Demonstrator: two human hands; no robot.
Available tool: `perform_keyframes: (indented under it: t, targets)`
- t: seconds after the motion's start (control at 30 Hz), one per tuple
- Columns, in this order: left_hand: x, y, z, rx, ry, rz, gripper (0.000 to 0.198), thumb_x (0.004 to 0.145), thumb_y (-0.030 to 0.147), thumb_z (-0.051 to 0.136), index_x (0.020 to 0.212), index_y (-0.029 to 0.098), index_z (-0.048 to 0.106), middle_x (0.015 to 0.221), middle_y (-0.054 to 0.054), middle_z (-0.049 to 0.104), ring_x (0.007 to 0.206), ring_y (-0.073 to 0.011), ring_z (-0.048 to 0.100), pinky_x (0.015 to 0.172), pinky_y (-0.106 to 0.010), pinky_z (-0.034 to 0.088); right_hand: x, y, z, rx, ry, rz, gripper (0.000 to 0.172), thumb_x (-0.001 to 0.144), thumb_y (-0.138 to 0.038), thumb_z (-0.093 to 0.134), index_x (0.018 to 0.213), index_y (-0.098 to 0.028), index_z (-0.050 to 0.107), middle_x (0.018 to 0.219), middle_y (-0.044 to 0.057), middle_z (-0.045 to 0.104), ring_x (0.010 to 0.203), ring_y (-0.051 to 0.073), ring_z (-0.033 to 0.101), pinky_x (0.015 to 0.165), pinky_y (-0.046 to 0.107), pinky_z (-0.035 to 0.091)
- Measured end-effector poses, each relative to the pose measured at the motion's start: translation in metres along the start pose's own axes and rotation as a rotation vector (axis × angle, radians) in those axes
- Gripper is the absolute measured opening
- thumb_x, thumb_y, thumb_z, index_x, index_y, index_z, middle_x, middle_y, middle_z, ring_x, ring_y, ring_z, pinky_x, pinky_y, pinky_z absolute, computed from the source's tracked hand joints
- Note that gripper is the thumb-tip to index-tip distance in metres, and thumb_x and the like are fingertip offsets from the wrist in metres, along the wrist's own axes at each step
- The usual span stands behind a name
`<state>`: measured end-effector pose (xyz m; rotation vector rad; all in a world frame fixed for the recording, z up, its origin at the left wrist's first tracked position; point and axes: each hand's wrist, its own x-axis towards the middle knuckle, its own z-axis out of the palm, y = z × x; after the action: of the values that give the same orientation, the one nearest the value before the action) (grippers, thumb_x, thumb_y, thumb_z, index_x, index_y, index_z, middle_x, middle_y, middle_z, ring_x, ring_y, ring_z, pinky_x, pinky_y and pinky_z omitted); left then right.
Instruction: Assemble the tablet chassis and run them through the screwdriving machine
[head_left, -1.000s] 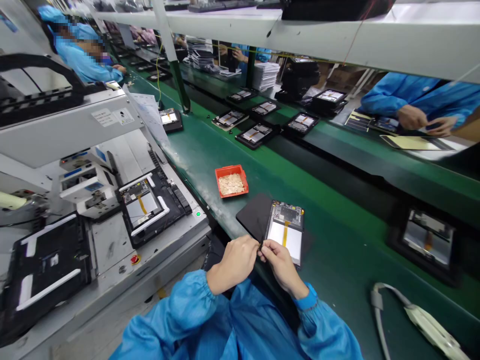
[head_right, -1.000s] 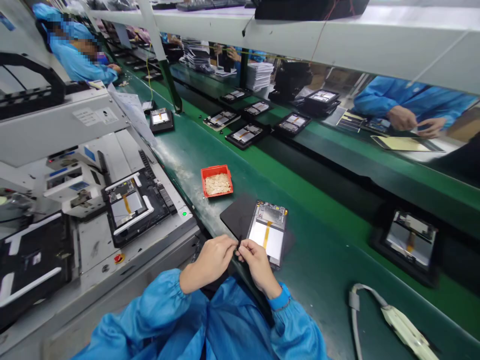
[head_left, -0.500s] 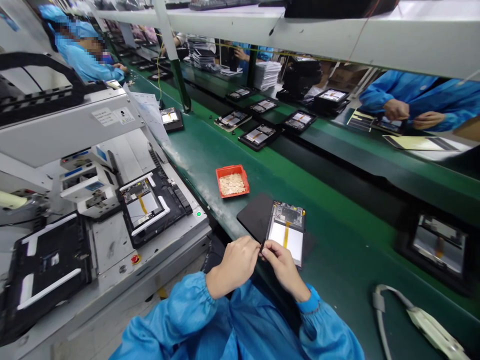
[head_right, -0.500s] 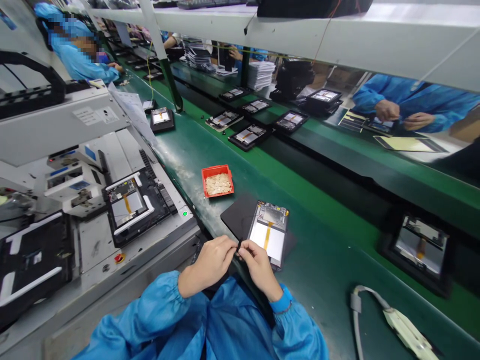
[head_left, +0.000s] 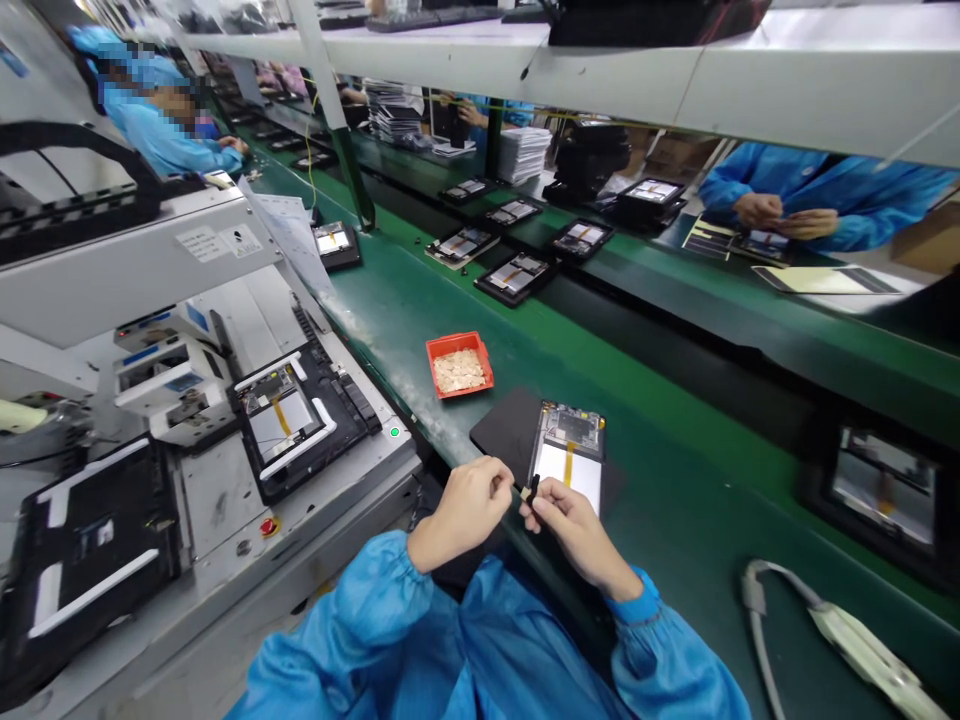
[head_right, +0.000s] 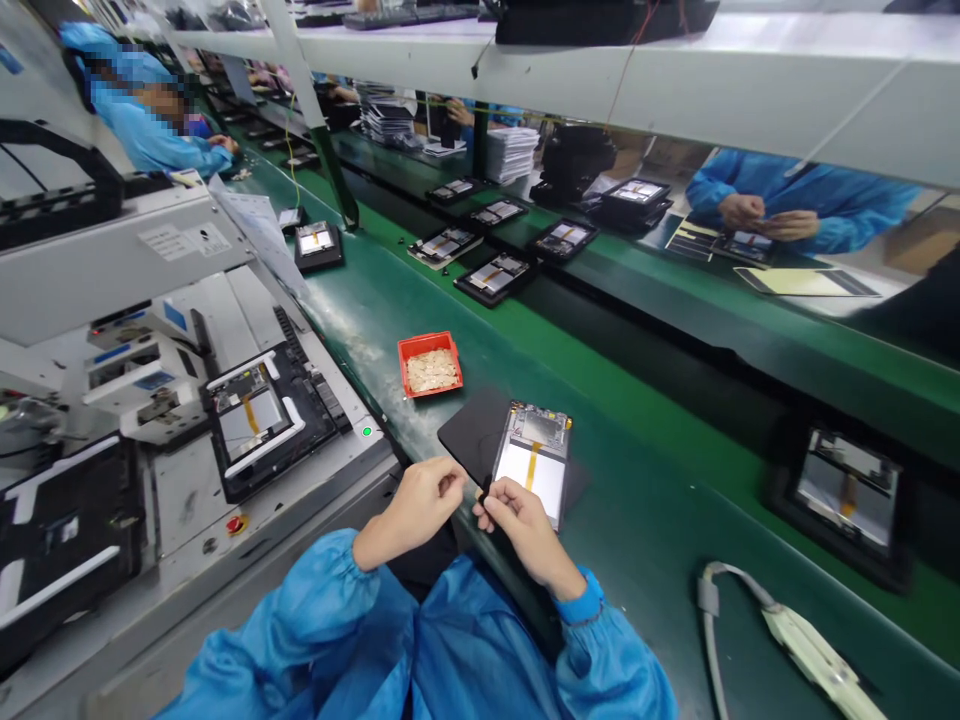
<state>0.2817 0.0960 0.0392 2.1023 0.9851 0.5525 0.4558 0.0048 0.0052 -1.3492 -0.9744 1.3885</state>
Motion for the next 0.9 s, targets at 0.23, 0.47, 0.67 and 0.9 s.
perform_keyframes:
  t: [0.23, 0.47, 0.67, 0.9]
  targets:
    - [-0.003, 0.011, 0.007, 0.001, -0.093, 0.138, 0.020, 0.093, 0.019, 0.052, 0.093, 0.020, 0.071, 0.087, -0.003, 0.069, 0.081, -0.0155, 0.065, 0.076, -0.026, 0.048, -0.003, -0.004, -0.007, -0.075, 0.008, -0.041, 0.032, 0.090, -0.048, 0.061, 0.078, -0.019, 0.058, 0.070, 0.001, 0.061, 0.066, 0.015, 0.054, 0.067, 0.029, 0.042]
    - [-0.008, 0.011, 0.011, 0.106, -0.174, 0.157, 0.022, 0.094, 0.017, 0.049, 0.090, 0.019, 0.071, 0.085, -0.003, 0.070, 0.082, -0.0165, 0.065, 0.077, -0.027, 0.049, -0.005, -0.006, -0.005, -0.094, -0.035, -0.036, 0.029, 0.090, -0.047, 0.061, 0.081, -0.019, 0.058, 0.072, 0.001, 0.062, 0.068, 0.016, 0.055, 0.069, 0.029, 0.042]
    - [-0.004, 0.010, 0.004, 0.098, -0.244, 0.182, 0.022, 0.092, 0.015, 0.050, 0.087, 0.020, 0.070, 0.083, -0.002, 0.069, 0.078, -0.0152, 0.064, 0.074, -0.025, 0.048, -0.008, -0.005, -0.010, -0.067, -0.097, -0.023, 0.030, 0.090, -0.048, 0.062, 0.083, -0.019, 0.059, 0.073, 0.001, 0.064, 0.067, 0.015, 0.055, 0.068, 0.028, 0.042]
    - [-0.008, 0.013, 0.008, 0.102, -0.217, 0.215, 0.018, 0.089, 0.013, 0.051, 0.084, 0.019, 0.067, 0.081, -0.002, 0.068, 0.076, -0.0146, 0.063, 0.071, -0.024, 0.047, -0.007, -0.006, -0.010, -0.013, -0.122, -0.029, 0.033, 0.090, -0.048, 0.063, 0.080, -0.018, 0.057, 0.073, 0.002, 0.066, 0.065, 0.013, 0.056, 0.068, 0.027, 0.043]
